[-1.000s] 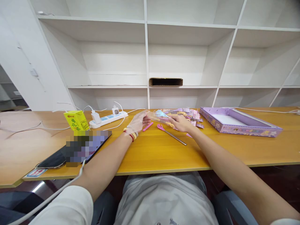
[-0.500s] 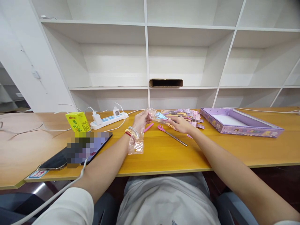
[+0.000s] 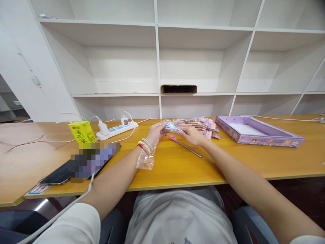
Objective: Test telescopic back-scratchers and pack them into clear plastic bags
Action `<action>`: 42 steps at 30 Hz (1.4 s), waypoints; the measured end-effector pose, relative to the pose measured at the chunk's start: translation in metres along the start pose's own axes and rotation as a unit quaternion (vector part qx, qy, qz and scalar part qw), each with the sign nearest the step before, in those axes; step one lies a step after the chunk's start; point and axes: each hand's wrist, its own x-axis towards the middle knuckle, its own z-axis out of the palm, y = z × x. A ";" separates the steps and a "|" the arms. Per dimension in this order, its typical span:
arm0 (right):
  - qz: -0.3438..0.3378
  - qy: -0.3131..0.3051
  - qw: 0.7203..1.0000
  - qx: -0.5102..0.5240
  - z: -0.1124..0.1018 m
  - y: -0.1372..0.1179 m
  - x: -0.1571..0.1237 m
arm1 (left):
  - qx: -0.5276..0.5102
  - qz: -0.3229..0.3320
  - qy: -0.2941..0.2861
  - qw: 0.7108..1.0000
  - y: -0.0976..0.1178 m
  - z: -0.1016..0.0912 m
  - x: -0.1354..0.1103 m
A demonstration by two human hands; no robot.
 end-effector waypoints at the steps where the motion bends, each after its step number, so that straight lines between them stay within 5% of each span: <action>1: 0.004 0.005 1.000 0.014 0.001 -0.002 0.000 | 0.003 0.001 -0.010 1.000 0.000 0.000 -0.001; 9: 0.014 0.001 0.996 0.093 0.004 -0.002 0.001 | 0.010 0.017 0.023 1.000 0.002 -0.001 0.005; 13: 0.107 -0.098 0.976 0.162 -0.003 0.021 -0.001 | -0.020 0.053 0.092 0.994 0.006 -0.014 0.013; 16: 0.144 -0.152 0.957 0.200 -0.009 0.035 -0.002 | -0.022 0.066 0.088 0.994 0.008 -0.022 0.013; 28: 0.060 -0.027 0.991 0.116 0.014 0.003 0.003 | -0.019 -0.019 0.058 0.998 -0.003 -0.006 0.005; 36: 0.092 0.012 0.972 0.217 0.013 -0.006 0.000 | -0.029 -0.041 0.012 0.999 -0.002 -0.004 0.002; 42: 0.101 -0.037 0.938 0.330 0.008 -0.005 -0.002 | -0.022 -0.008 0.076 0.997 0.000 -0.005 0.006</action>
